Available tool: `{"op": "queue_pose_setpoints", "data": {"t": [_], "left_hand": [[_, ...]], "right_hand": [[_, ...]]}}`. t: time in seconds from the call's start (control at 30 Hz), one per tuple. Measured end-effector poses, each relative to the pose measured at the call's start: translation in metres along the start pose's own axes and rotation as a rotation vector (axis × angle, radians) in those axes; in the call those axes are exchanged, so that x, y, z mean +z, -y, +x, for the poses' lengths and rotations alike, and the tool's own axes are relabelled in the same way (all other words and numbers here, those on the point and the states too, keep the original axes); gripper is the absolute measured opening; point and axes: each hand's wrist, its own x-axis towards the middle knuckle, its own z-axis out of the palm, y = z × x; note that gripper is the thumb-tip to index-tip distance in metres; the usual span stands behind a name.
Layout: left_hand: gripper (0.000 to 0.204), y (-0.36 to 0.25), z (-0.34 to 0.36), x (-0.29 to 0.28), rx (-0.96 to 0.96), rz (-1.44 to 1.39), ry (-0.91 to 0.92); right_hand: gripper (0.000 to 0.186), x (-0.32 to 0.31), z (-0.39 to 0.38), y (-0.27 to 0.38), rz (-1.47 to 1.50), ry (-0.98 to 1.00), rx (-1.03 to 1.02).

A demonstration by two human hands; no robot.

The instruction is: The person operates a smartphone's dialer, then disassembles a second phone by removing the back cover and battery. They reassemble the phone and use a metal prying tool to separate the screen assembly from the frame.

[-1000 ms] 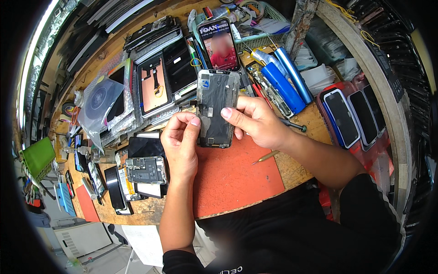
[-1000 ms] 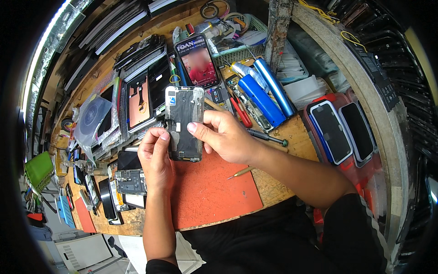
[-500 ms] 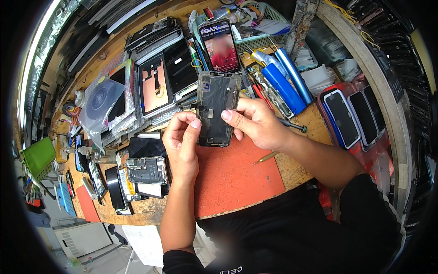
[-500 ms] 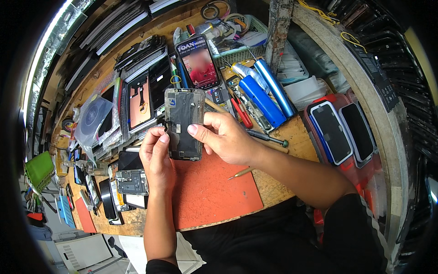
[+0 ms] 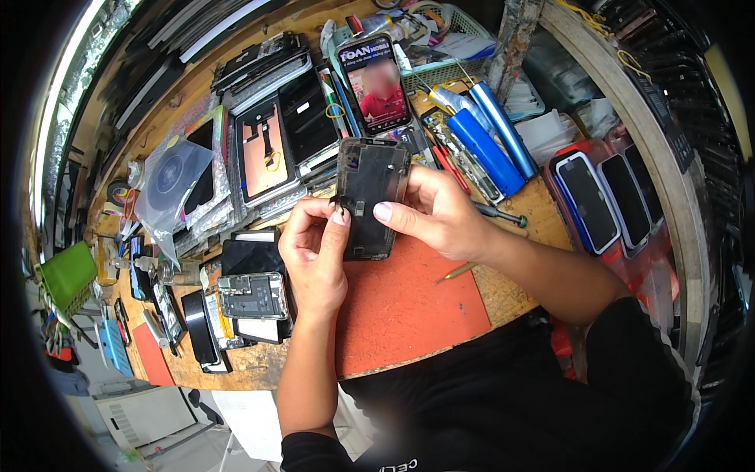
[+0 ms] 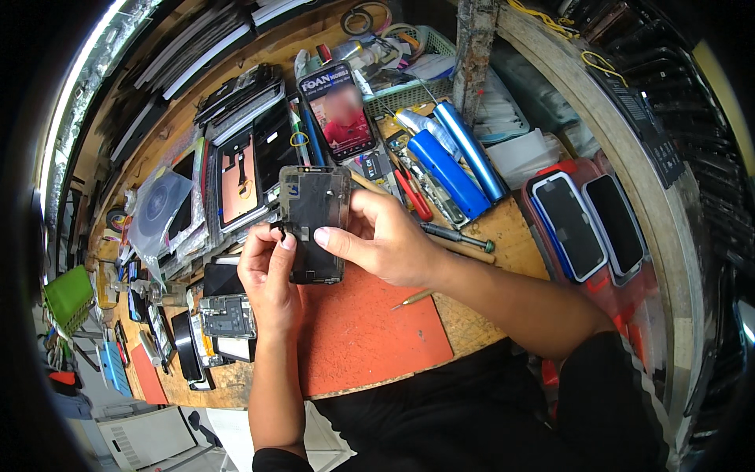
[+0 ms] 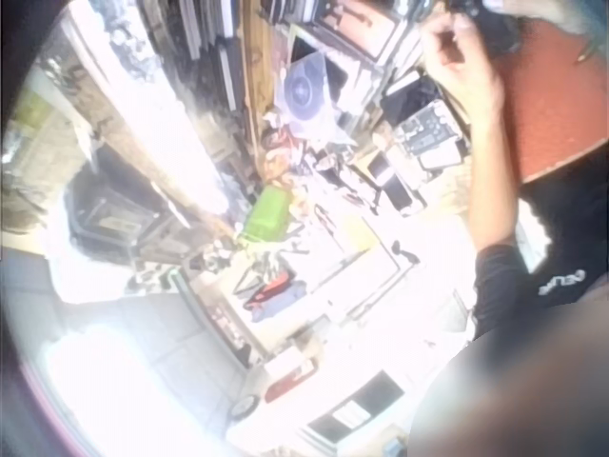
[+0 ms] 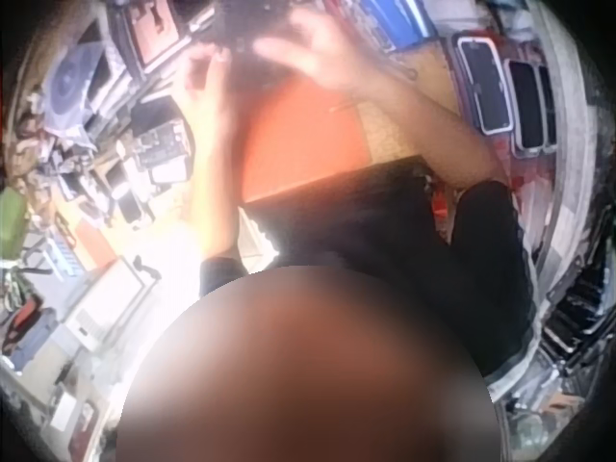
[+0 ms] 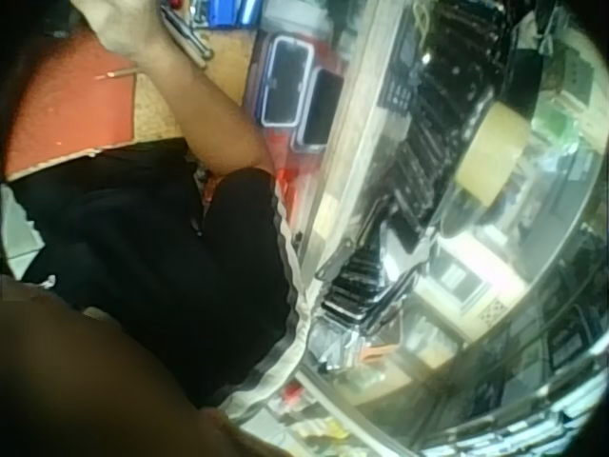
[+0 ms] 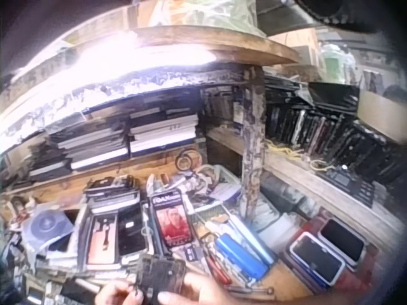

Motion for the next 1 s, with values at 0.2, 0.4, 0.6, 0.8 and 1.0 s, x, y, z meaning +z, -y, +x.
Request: {"op": "queue_pose_setpoints", "data": {"t": [0.2,0.4,0.6,0.8,1.0], "left_hand": [[0.005,-0.002,-0.009,0.010,-0.090,0.034,0.072],[0.004,-0.001,-0.017,0.019,-0.136,-0.008,0.082],[0.016,0.001,-0.011,0.010,-0.260,-0.187,0.098],[0.011,-0.002,-0.009,0.006,-0.307,-0.223,0.173],[0.008,-0.012,-0.006,0.002,-0.217,-0.035,0.234]], "right_hand": [[0.031,-0.004,0.002,0.000,0.222,0.021,-0.017],[0.020,-0.003,-0.001,-0.003,0.230,-0.065,0.037],[0.019,-0.005,0.000,0.001,0.306,-0.068,0.056],[0.022,-0.007,-0.001,0.008,0.301,-0.004,0.034],[0.023,-0.008,-0.001,0.012,0.235,0.060,0.029]]}}
